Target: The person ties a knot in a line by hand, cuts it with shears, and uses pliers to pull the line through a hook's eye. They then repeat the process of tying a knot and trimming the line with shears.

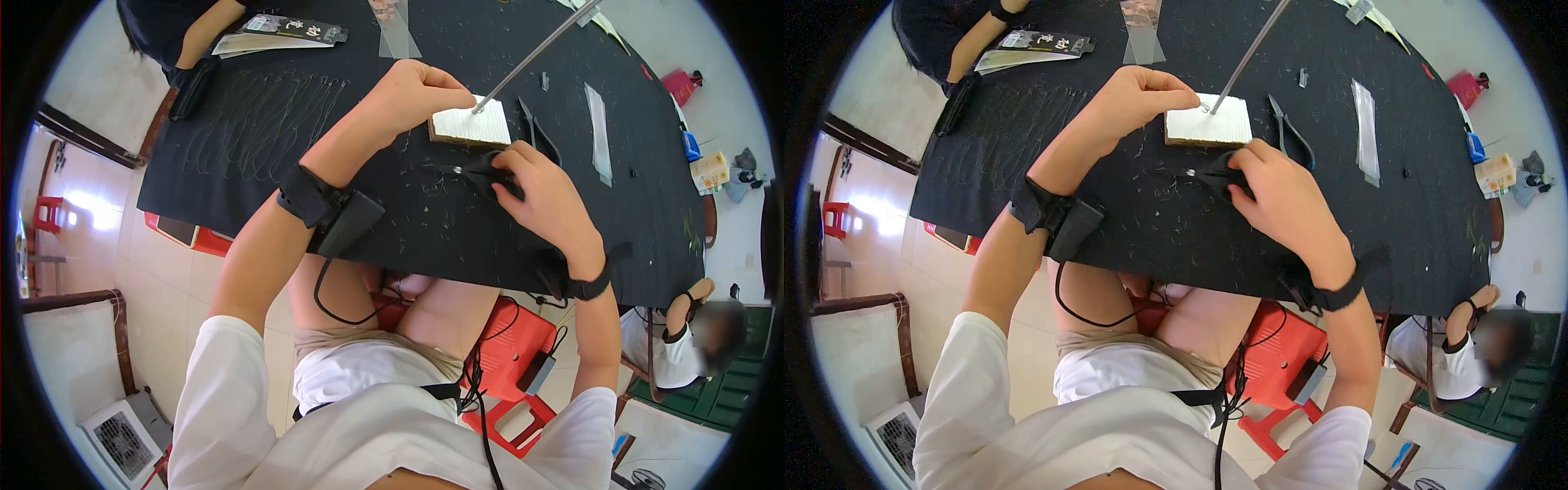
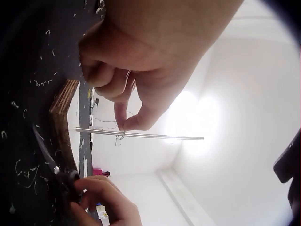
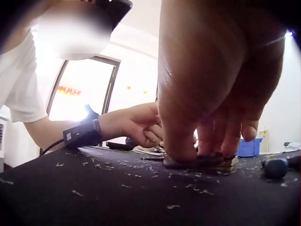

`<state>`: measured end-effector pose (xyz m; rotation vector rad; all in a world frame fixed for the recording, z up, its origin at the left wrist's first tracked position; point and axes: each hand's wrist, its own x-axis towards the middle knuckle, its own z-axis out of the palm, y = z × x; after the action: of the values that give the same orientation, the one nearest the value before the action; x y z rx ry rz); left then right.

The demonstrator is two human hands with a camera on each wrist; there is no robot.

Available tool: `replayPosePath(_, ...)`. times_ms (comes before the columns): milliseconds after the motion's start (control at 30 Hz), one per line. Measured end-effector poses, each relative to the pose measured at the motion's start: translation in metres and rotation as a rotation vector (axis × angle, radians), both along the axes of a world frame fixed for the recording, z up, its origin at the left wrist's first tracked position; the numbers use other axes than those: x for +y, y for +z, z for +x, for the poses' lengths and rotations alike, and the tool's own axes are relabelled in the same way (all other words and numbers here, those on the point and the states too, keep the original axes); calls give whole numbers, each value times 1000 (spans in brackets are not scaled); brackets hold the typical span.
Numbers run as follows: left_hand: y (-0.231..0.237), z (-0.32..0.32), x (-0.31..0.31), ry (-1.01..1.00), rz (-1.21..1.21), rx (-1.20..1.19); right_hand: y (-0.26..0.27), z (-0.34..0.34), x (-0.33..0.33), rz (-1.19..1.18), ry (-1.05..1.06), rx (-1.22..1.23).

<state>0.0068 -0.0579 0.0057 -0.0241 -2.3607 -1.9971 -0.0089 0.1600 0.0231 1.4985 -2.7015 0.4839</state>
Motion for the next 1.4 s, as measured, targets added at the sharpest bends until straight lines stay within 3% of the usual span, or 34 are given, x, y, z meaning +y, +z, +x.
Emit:
replayPosePath(133, -6, -3, 1, 58, 161, 24, 14, 4, 23, 32, -92, -80)
replayPosePath(200, -5, -5, 1, 80, 205, 55, 19, 7, 30, -79, -253, -349)
replayPosePath(300, 0, -1, 4, 88, 197, -25, 5, 0, 39, -276, -296, -518)
replayPosePath(400, -2, -2, 5, 108, 262, 6, 1, -7, 35, -417, -257, -621)
replayPosePath(533, 3, 0, 6, 139, 326, 0, 14, -14, 15, -437, -228, -525)
replayPosePath(600, 3, 0, 5, 149, 348, 5, 17, -20, 4, -492, -160, -674)
replayPosePath(833, 3, -1, 1, 166, 441, 9, 12, -33, -19, -577, 18, -683)
replayPosePath(933, 4, -1, 2, 180, 470, -2, 2, -38, -19, -655, 9, -628)
replayPosePath(1000, 5, -1, 2, 191, 471, -4, -2, -39, -16, -489, -194, -156)
replayPosePath(1033, 7, 0, 3, 198, 493, -7, 2, -36, -15, -427, -224, -40)
replayPosePath(1233, 5, -1, 4, 218, 507, -1, 1, -34, -11, -460, -209, 155)
replayPosePath(1400, 4, -1, 5, 219, 527, -28, 0, -30, -9, -430, -209, 157)
